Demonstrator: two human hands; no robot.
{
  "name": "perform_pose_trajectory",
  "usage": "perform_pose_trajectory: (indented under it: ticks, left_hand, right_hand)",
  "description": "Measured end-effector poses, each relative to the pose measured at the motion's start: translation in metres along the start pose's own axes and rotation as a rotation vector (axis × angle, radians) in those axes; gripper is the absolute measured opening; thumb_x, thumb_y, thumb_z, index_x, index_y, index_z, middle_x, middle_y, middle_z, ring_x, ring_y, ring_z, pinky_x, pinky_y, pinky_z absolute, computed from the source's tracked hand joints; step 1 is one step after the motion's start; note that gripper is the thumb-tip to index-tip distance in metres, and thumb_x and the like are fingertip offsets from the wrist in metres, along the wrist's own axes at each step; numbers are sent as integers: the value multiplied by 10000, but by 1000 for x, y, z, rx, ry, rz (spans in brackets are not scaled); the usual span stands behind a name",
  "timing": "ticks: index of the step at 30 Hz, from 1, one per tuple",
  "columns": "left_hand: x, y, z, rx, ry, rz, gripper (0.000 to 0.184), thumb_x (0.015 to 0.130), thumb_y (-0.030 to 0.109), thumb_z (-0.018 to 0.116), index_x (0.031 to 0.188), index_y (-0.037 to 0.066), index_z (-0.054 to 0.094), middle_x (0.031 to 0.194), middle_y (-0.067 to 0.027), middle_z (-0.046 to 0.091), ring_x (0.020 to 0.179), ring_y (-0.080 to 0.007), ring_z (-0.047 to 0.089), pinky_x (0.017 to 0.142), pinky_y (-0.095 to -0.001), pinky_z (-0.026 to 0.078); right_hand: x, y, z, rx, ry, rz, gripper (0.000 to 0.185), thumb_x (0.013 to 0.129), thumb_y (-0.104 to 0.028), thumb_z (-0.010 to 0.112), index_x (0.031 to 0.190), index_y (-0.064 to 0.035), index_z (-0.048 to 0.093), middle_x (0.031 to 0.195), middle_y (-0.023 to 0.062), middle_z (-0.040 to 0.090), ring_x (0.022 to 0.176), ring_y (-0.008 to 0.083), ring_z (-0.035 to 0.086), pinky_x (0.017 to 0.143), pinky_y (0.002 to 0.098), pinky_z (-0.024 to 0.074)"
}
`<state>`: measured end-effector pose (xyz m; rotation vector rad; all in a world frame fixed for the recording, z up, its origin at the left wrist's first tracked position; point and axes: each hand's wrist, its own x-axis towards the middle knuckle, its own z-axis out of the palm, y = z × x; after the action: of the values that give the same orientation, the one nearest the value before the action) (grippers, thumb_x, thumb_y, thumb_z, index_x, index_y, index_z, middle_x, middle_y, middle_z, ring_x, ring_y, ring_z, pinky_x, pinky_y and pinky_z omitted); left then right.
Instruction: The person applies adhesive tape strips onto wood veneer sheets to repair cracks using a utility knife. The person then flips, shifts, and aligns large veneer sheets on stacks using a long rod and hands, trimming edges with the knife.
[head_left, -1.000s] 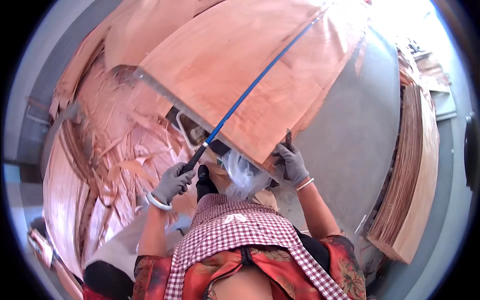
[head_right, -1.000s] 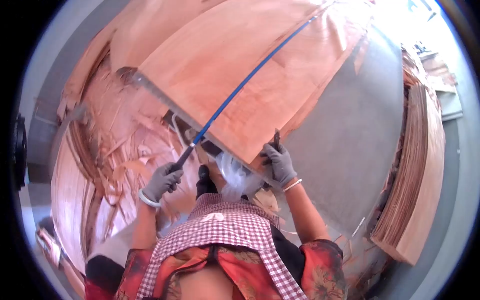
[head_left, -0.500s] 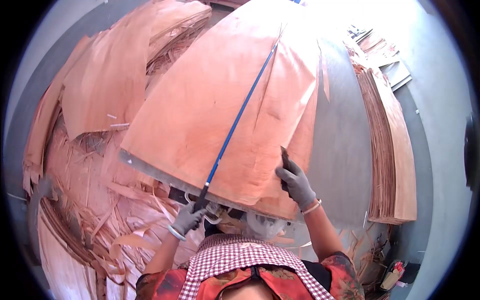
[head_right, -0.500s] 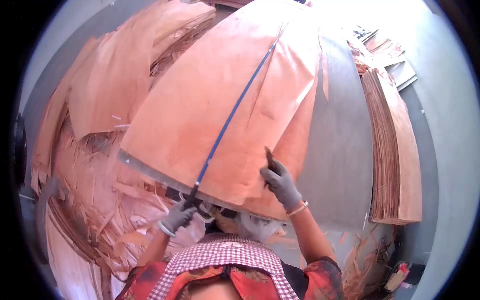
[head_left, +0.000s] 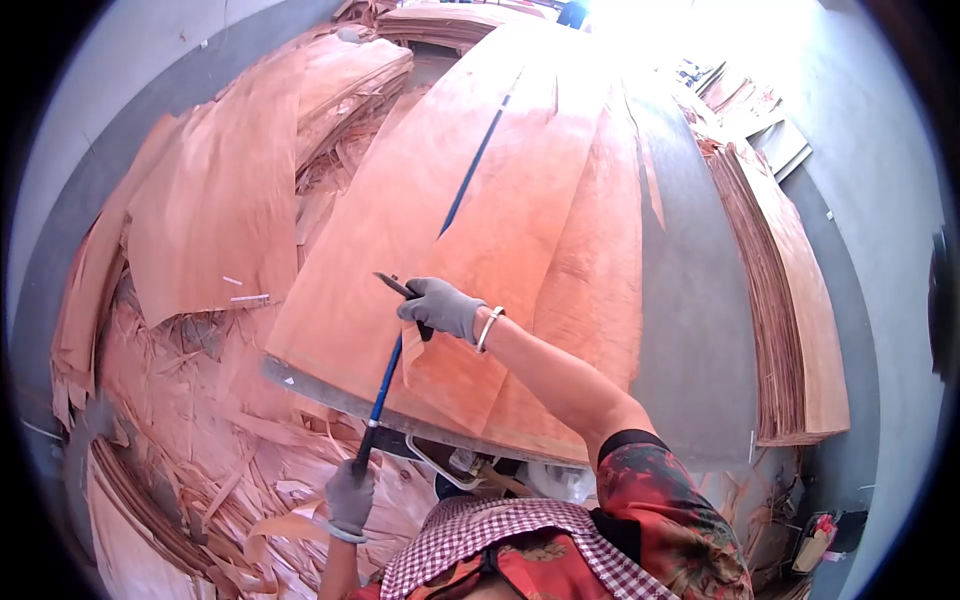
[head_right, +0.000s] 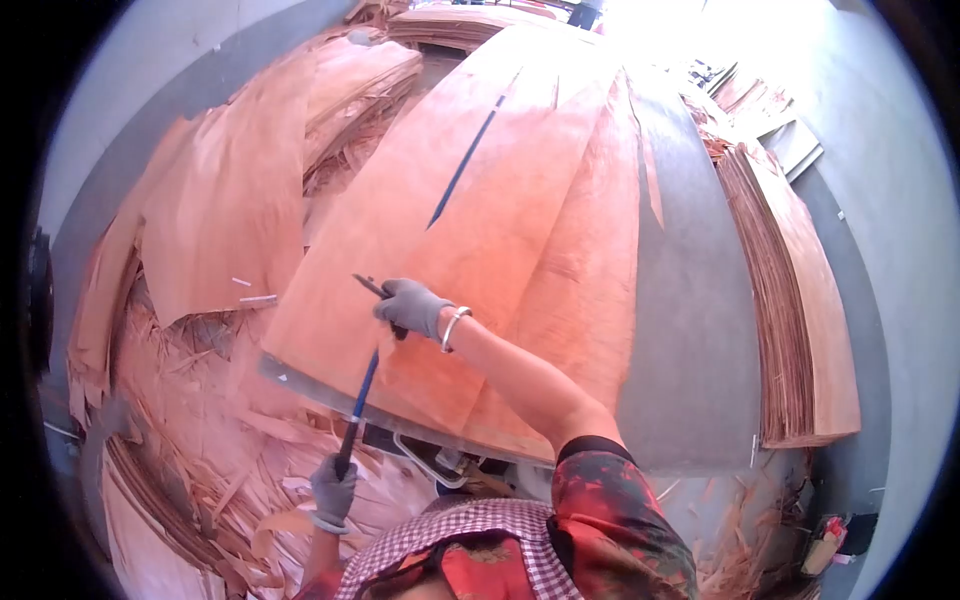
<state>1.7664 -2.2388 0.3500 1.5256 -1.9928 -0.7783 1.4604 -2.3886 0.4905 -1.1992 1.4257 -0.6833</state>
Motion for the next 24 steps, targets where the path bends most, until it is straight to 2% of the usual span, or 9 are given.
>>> perform_pose_trajectory:
  ticks: [2, 5, 11, 14, 17, 20, 21, 24]
  left_hand:
    - [0, -11, -7, 45, 56, 16, 153, 739, 113, 666, 831, 19, 589, 648, -129, 588, 569, -241, 586, 545, -354, 450]
    - [3, -10, -9, -15, 128, -20, 146, 738, 105, 666, 811, 15, 577, 614, -123, 561, 540, -232, 560, 533, -353, 439]
    - [14, -5, -10, -15, 167, 49, 156, 745, 114, 662, 811, 7, 569, 604, -123, 544, 530, -231, 545, 532, -353, 432]
    - [19, 10, -16, -40, 94, -21, 165, 760, 138, 647, 828, 15, 561, 661, -156, 567, 584, -335, 569, 534, -411, 430]
    - [24, 9, -7, -117, 140, 39, 182, 756, 145, 656, 839, 12, 565, 642, -129, 561, 551, -280, 561, 529, -383, 428]
    - [36, 31, -7, -283, 39, -22, 199, 756, 158, 666, 843, 9, 567, 630, -100, 560, 544, -204, 551, 529, -357, 426]
    - [38, 28, 1, -390, -17, -127, 194, 753, 144, 672, 833, 1, 567, 637, -81, 567, 560, -153, 543, 539, -330, 433]
    - [50, 38, 12, -258, -39, -12, 162, 758, 116, 658, 840, -6, 591, 656, -100, 582, 579, -154, 556, 557, -312, 447]
  right_hand:
    - [12, 7, 5, -68, -15, -36, 183, 773, -147, 584, 841, 14, 528, 662, 81, 554, 543, 184, 570, 491, 313, 470]
    - [18, 13, 12, -111, -71, -48, 193, 769, -157, 592, 855, 7, 538, 687, 76, 558, 573, 182, 573, 517, 313, 471]
    - [21, 31, 20, -138, -135, -117, 203, 763, -164, 600, 880, -9, 542, 733, 62, 537, 655, 155, 528, 577, 307, 455]
    - [13, 36, 22, -98, -162, -113, 219, 765, -172, 599, 905, -12, 543, 757, 49, 524, 702, 141, 491, 624, 292, 435]
    - [2, 44, 24, -65, -182, -95, 216, 773, -181, 603, 902, -16, 547, 765, 38, 523, 707, 135, 479, 632, 282, 428]
    - [-3, 67, 29, 10, -195, -118, 219, 791, -193, 614, 913, -18, 563, 778, 29, 532, 717, 126, 475, 636, 274, 424]
    - [-11, 69, 29, 20, -216, -118, 225, 798, -199, 620, 922, -18, 570, 787, 27, 542, 724, 121, 480, 637, 272, 426]
    - [-45, 72, 22, 165, -165, -95, 251, 819, -214, 627, 959, -11, 585, 804, 25, 573, 713, 110, 506, 628, 263, 439]
